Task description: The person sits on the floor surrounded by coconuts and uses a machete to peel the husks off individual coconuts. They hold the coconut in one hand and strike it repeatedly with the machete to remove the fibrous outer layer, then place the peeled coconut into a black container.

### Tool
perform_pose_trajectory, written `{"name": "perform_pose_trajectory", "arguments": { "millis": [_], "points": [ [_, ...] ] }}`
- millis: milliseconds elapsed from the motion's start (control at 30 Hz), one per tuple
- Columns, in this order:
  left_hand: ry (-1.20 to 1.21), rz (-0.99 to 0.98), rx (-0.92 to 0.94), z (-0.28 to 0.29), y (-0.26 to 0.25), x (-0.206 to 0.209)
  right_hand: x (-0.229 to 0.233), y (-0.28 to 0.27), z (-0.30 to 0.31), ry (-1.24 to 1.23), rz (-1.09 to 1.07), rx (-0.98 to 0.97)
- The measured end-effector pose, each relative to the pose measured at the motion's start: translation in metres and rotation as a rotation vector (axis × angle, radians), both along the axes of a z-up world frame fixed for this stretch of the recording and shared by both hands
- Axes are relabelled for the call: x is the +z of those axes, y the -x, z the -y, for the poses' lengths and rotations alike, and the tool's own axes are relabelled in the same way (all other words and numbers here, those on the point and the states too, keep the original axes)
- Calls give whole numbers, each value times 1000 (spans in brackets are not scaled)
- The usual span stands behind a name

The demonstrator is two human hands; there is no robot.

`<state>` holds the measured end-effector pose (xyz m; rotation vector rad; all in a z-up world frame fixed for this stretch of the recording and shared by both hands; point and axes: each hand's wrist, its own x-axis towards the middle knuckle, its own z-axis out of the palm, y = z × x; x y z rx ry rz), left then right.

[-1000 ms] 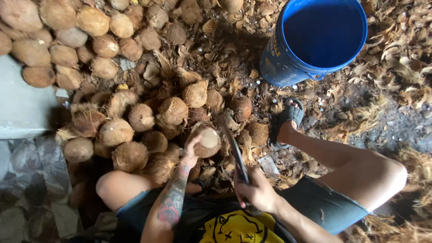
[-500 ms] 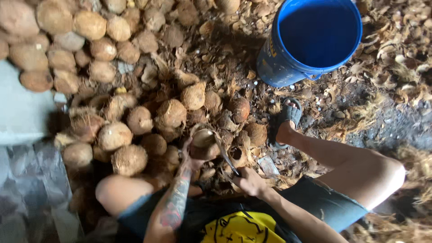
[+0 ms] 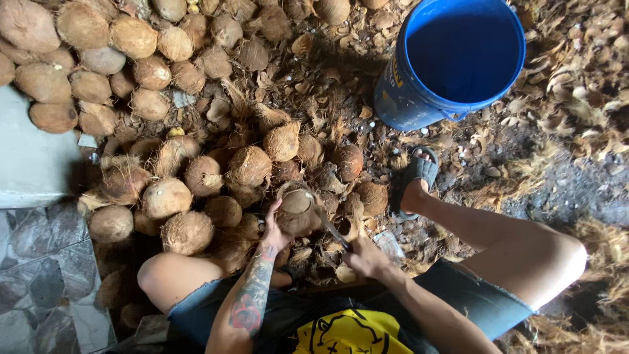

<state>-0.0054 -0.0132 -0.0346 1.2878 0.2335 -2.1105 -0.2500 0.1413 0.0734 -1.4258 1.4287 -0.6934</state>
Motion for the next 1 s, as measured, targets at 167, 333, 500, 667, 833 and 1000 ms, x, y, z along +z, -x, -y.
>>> {"name": "perform_pose_trajectory", "arguments": {
  "millis": [167, 333, 500, 667, 833, 1000],
  "points": [
    [-157, -248, 163, -6, 1, 24, -35, 4, -30, -358, -31, -95],
    [13, -124, 65, 0, 8, 58, 44, -8, -1, -16, 63, -181],
    [2, 54, -133, 6, 15, 68, 13, -6, 3, 356, -6, -168],
    [52, 25, -74, 11, 8, 37, -19, 12, -16, 262, -239, 25],
    [-21, -69, 5, 16, 14, 18, -14, 10, -10, 327, -168, -61],
    [28, 43, -31, 30, 50, 112, 51, 3, 5, -125, 93, -265]
  ]
}}
